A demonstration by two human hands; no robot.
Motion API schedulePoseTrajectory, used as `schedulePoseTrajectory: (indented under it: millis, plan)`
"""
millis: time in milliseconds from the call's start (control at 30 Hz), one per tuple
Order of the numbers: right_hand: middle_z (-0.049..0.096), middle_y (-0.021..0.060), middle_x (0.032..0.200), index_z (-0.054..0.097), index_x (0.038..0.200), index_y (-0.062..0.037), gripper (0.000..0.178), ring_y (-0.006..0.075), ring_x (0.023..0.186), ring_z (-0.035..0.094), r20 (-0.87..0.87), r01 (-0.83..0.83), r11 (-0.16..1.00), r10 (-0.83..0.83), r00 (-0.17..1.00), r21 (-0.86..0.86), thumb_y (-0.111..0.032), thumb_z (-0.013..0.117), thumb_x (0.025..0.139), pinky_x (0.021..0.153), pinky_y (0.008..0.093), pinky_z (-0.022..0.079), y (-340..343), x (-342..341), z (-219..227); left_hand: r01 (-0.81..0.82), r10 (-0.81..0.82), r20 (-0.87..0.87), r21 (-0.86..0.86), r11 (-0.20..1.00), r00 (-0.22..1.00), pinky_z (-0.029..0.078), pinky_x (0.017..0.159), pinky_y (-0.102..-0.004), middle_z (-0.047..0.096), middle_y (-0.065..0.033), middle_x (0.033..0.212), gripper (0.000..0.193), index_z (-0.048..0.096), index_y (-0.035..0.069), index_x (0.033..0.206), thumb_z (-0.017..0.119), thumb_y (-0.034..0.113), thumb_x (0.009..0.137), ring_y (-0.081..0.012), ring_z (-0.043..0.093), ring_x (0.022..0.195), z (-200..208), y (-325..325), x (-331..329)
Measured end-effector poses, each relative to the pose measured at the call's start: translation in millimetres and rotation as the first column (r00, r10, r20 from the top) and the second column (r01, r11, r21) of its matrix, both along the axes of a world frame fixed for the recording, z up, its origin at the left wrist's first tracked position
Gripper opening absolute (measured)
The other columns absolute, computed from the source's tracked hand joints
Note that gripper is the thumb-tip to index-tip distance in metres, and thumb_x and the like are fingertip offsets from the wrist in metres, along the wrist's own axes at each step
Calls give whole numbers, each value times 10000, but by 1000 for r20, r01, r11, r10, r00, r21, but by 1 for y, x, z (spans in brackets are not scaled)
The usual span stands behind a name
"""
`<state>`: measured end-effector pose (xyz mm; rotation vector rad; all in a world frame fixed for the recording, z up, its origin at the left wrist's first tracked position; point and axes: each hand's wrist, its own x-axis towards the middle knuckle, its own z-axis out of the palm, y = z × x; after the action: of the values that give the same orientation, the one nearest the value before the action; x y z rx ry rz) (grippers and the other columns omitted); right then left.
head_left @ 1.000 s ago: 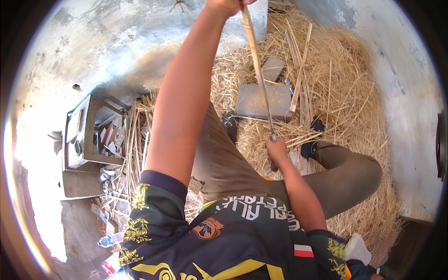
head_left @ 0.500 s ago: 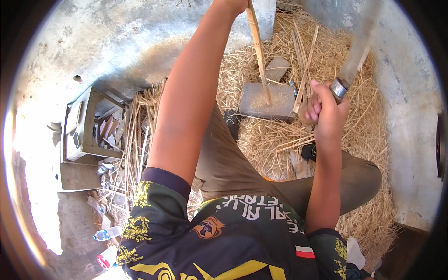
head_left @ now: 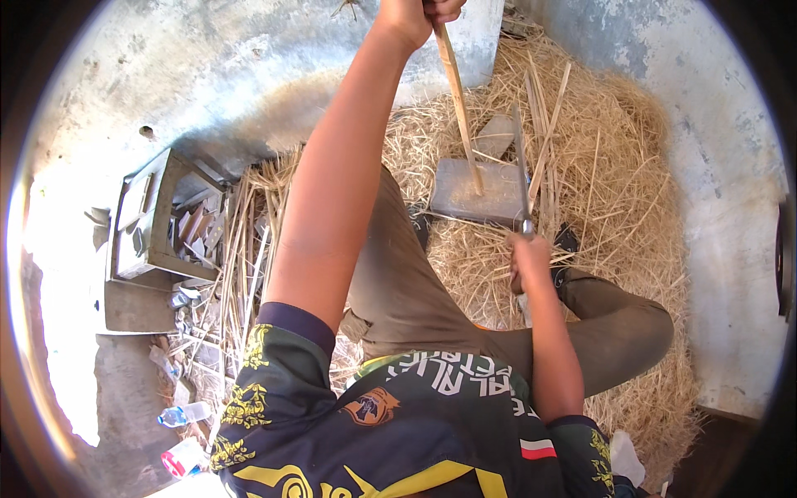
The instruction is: The person sits on a straw-covered floor and uses a machete to split long bamboo sticks into thin strips. They repeatedly position the bamboo on a small metal block and strike it with the machete to separate the material.
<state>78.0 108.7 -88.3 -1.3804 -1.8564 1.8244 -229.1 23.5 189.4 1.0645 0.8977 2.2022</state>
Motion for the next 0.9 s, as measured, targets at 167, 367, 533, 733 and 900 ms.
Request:
schedulePoseTrajectory:
  millis: [167,367,533,733,900]
  plan:
    - [525,17,526,507,686,-97,285,92,374,451,-506,152,986,-99,857,63,-153,718,870,352,272,355,8,-15,125,-97,97,12,-14,995,995,138,430,-286,183,65,526,690,227,216,597,336,801,946,-109,179,451,0,6,7]
    - [606,103,568,572,660,-62,306,164,454,574,-507,320,941,-226,832,107,-180,614,939,455,315,450,-27,-19,34,-137,134,49,66,988,990,155,414,-277,201,61,527,672,280,199,632,385,784,945,-110,185,430,-1,26,13]
    - [555,69,573,567,684,-30,171,169,397,484,265,-228,969,246,932,-98,-108,616,829,384,350,367,-28,3,-27,-94,95,58,-16,995,994,162,410,-281,207,53,519,675,288,201,628,397,792,935,-116,196,421,9,21,6]
    - [393,-63,471,455,629,-128,290,69,359,363,-347,-305,452,-10,938,-838,-91,663,828,347,276,323,0,8,56,-59,59,29,-10,998,998,164,410,-285,201,55,512,677,296,205,621,380,799,934,-119,209,419,3,18,7]
    - [460,-34,488,519,657,-116,266,64,365,411,-622,2,999,-22,782,-33,-101,667,878,347,255,335,3,8,170,-65,65,3,-5,998,998,163,411,-283,201,60,513,679,293,206,620,380,803,932,-115,209,418,2,25,10]
